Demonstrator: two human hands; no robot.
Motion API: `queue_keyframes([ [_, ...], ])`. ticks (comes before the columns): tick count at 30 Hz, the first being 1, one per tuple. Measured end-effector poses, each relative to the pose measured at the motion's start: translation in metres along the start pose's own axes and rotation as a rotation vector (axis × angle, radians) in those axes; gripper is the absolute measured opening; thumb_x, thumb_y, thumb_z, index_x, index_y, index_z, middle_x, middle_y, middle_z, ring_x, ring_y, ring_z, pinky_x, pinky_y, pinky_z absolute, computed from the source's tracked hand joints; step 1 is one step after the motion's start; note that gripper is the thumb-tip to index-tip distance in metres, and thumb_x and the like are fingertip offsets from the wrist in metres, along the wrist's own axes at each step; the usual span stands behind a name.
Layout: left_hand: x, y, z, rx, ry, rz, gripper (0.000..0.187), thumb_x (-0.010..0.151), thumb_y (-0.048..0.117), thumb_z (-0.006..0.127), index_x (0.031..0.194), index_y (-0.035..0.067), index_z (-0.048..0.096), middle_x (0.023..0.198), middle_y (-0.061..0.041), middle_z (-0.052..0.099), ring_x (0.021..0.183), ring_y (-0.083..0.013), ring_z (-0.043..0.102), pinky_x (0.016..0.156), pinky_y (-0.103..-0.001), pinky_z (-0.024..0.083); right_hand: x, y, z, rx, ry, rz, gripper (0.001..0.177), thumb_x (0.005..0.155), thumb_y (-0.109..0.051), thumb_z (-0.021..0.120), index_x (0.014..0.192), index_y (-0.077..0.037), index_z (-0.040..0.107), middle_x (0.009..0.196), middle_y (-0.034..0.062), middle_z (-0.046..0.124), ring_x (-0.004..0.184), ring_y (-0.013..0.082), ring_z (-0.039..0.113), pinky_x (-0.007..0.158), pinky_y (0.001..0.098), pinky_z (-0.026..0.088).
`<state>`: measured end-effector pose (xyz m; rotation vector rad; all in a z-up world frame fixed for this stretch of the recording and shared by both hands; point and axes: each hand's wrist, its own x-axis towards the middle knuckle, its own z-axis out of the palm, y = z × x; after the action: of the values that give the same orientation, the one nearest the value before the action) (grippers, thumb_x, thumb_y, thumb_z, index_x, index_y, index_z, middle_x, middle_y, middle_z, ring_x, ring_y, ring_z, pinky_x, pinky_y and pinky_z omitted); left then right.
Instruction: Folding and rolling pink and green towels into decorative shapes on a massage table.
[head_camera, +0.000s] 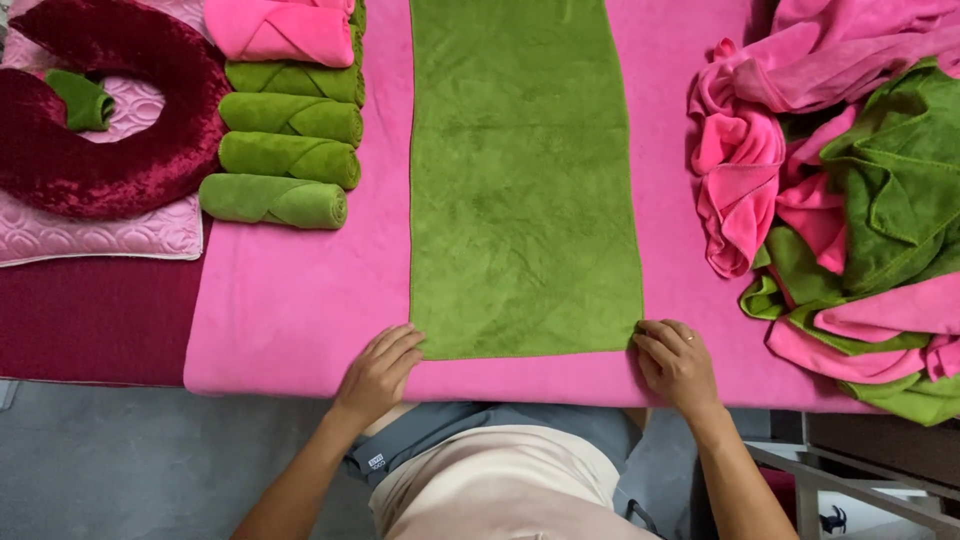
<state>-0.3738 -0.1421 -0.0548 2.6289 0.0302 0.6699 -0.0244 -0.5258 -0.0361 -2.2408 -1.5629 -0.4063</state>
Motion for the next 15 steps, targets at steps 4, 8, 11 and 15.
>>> queue_keyframes([
  [4,-0.007,-0.005,0.0,-0.009,-0.073,-0.026,0.013,0.103,0.014,0.059,0.107,0.012,0.071,0.115,-0.005,0.07,0.125,-0.0316,0.064,0.115,-0.05,0.048,-0.005,0.005,0.005,-0.035,-0.048,0.024,0.02,0.086,-0.01,0.072,0.101,-0.022,0.073,0.105,-0.0057,0.072,0.098,0.0226,0.07,0.076,0.0373,0.053],
  [8,-0.005,0.002,-0.008,-0.006,-0.083,-0.036,0.015,0.104,0.017,0.058,0.109,0.013,0.071,0.116,-0.004,0.069,0.128,-0.0304,0.063,0.117,-0.052,0.045,-0.006,0.003,-0.005,-0.037,-0.077,0.028,0.016,0.09,-0.013,0.071,0.102,-0.023,0.071,0.106,-0.0066,0.07,0.099,0.0208,0.07,0.077,0.0367,0.051],
  [11,0.021,0.023,-0.025,0.032,-0.032,0.017,0.014,0.101,0.023,0.067,0.101,0.009,0.072,0.114,-0.011,0.069,0.121,-0.0365,0.065,0.109,-0.055,0.047,0.002,-0.004,-0.017,0.11,-0.055,0.058,0.02,0.086,-0.008,0.072,0.104,-0.017,0.073,0.109,0.0031,0.072,0.1,0.0283,0.071,0.081,0.0395,0.054],
  [15,0.026,0.036,-0.004,0.051,0.033,-0.02,0.018,0.1,0.026,0.069,0.094,0.009,0.072,0.099,-0.008,0.065,0.1,-0.0314,0.067,0.091,-0.046,0.054,0.005,-0.004,-0.018,0.14,-0.065,0.084,0.019,0.084,-0.012,0.074,0.102,-0.018,0.076,0.112,0.0058,0.071,0.1,0.0312,0.07,0.083,0.0426,0.055],
])
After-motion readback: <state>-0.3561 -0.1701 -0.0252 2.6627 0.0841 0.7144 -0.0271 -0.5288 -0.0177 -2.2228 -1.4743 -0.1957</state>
